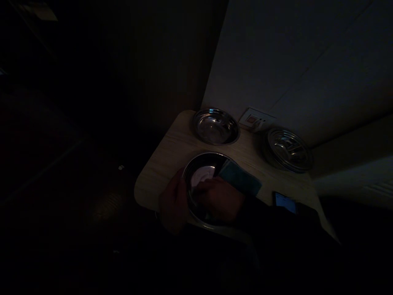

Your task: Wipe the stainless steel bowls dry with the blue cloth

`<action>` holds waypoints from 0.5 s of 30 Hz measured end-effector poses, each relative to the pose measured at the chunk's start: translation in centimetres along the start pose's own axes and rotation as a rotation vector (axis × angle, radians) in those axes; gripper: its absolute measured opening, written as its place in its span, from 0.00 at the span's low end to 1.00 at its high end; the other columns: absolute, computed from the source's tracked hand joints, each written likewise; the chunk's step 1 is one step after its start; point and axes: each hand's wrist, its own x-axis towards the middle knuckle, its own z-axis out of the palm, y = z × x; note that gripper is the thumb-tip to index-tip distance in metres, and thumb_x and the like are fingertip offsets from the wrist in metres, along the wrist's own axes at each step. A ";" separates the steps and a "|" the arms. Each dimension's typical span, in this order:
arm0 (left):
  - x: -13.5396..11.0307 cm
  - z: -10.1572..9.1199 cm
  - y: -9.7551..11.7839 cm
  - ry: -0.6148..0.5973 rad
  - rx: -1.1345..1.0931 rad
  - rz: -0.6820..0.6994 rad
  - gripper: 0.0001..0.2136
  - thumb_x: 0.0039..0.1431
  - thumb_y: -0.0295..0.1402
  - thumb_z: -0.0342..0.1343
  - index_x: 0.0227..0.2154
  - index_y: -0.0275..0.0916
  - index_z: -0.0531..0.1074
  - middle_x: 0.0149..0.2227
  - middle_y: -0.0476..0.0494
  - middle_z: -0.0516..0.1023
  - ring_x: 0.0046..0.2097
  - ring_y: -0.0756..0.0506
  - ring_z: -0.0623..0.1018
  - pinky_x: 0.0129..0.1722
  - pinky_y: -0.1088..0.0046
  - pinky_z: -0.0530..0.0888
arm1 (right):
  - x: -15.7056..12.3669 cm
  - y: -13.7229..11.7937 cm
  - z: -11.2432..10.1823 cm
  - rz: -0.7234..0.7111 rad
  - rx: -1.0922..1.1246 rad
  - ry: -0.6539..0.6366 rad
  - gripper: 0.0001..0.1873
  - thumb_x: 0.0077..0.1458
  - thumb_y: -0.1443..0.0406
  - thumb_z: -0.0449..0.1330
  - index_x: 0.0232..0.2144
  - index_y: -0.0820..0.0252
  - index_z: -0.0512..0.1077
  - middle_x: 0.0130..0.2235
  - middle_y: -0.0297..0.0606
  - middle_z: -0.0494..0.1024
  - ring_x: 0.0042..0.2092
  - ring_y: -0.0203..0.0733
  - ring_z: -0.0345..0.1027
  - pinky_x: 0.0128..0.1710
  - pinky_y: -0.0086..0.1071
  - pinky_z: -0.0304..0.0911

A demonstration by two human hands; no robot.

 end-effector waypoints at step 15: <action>0.0 0.1 -0.1 -0.007 -0.025 -0.002 0.17 0.59 0.36 0.45 0.47 0.38 0.71 0.47 0.44 0.76 0.48 0.46 0.75 0.47 0.72 0.71 | -0.9 0.4 -0.6 -0.068 0.008 -0.118 0.08 0.53 0.68 0.56 0.32 0.55 0.75 0.39 0.37 0.75 0.43 0.42 0.66 0.40 0.35 0.55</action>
